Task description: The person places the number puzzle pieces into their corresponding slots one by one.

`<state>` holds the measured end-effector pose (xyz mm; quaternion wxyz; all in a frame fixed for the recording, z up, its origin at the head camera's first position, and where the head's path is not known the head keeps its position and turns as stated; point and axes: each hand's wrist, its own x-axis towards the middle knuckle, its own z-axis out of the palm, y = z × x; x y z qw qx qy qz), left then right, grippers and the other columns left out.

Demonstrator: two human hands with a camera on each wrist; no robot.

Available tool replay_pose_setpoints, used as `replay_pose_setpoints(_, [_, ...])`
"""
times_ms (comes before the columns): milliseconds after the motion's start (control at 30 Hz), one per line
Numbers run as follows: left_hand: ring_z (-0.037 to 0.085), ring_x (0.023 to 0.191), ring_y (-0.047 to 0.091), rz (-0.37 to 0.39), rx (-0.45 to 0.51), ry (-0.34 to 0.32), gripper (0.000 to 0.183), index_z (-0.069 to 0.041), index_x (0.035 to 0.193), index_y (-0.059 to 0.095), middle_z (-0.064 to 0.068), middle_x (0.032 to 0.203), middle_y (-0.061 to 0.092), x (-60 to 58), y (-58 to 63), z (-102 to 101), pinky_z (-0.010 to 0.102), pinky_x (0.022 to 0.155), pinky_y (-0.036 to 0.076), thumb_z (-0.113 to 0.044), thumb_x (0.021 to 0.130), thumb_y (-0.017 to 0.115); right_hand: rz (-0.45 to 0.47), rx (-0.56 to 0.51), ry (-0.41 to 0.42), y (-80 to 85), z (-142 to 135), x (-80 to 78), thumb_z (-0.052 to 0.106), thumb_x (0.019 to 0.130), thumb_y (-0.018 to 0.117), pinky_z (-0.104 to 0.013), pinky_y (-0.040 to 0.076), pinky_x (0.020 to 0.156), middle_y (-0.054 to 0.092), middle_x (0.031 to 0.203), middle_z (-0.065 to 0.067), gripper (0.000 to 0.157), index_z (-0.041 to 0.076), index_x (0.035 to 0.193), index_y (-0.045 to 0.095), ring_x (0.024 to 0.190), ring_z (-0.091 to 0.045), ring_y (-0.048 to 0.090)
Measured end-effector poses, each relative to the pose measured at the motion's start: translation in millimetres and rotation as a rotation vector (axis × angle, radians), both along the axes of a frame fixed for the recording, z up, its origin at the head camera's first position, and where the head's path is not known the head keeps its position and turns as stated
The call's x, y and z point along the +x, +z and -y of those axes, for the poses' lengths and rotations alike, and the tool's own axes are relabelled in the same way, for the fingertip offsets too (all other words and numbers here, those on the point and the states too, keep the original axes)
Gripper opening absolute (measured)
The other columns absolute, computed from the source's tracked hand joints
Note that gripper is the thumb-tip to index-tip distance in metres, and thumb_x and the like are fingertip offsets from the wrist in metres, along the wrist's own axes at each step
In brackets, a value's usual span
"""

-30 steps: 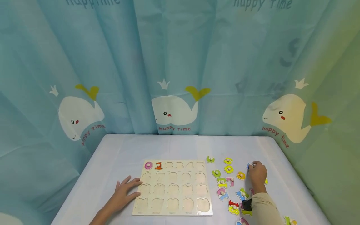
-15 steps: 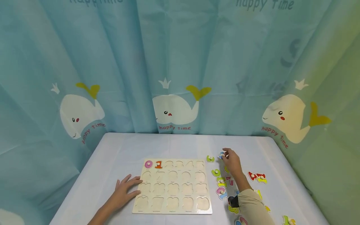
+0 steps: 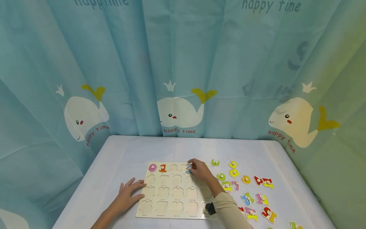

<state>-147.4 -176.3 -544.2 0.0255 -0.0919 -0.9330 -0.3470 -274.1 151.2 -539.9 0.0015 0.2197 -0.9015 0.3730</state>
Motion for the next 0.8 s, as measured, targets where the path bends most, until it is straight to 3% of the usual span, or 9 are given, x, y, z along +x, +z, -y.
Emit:
replay_pose_setpoints(333, [0.046, 0.131, 0.028, -0.006, 0.027, -0.001, 0.034, -0.015, 0.112, 0.066, 0.009, 0.129, 0.057, -0.9, -2.5, 1, 0.073, 0.098, -0.005, -0.027, 0.081, 0.073, -0.032, -0.04, 0.028, -11.2, 56, 0.9, 0.003, 0.086, 0.065, -0.025, 0.043, 0.059, 0.056, 0.083, 0.003, 0.031, -0.001, 0.116, 0.058, 0.067, -0.009, 0.046])
replay_pose_setpoints(800, [0.046, 0.131, 0.028, -0.016, 0.025, -0.008, 0.035, -0.015, 0.113, 0.066, 0.009, 0.129, 0.057, 0.1, -3.5, 3, 0.073, 0.098, -0.004, -0.027, 0.081, 0.073, -0.075, 0.04, -0.049, -10.6, 82, 3.7, 0.003, 0.085, 0.067, -0.029, 0.046, 0.062, 0.061, 0.088, -0.002, 0.026, 0.003, 0.11, 0.061, 0.073, -0.015, 0.051])
